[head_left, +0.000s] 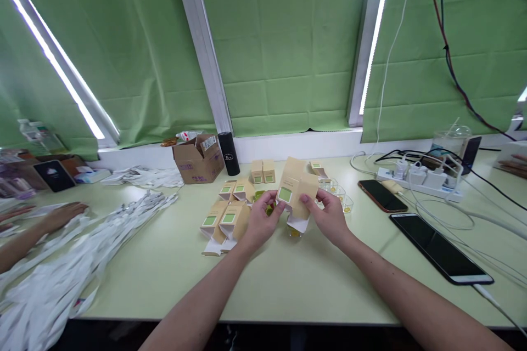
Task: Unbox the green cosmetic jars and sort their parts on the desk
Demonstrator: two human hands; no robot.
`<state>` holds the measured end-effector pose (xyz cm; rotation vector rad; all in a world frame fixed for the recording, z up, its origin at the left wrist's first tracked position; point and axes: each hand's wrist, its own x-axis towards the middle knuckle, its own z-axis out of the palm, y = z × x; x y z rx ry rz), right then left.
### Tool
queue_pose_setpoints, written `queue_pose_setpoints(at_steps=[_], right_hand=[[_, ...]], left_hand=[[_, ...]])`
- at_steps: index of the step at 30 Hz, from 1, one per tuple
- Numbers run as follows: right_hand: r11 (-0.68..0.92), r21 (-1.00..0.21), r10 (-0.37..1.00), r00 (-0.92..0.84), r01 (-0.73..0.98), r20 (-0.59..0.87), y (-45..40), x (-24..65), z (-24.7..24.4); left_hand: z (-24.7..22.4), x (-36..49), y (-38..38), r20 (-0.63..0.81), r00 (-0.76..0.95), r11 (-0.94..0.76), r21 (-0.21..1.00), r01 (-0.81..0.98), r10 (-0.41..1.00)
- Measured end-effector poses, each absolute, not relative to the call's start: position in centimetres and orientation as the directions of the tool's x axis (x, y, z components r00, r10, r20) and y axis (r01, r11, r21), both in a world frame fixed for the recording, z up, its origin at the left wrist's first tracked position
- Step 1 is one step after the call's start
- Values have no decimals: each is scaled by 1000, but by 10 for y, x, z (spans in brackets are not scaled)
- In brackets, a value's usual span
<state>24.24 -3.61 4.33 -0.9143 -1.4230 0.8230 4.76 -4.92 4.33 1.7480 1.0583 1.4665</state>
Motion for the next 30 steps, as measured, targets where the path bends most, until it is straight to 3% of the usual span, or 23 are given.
queue_pose_setpoints(at_steps=[5, 11, 15, 23, 30], right_hand=[[524, -825, 844, 6, 210, 537, -39, 242, 40], [714, -667, 682, 5, 212, 732, -45, 243, 41], [727, -643, 662, 0, 241, 749, -43, 245, 40], [642, -665, 725, -21, 382, 688, -37, 243, 31], [598, -680, 757, -21, 425, 653, -33, 242, 26]], left_hand=[[44, 47, -49, 511, 78, -516, 839, 172, 856], [41, 43, -46, 612, -1, -605, 782, 150, 791], [44, 41, -45, 681, -68, -670, 730, 135, 729], [43, 31, -46, 886, -35, -759, 417, 500, 463], [44, 25, -46, 926, -28, -709, 309, 635, 378]])
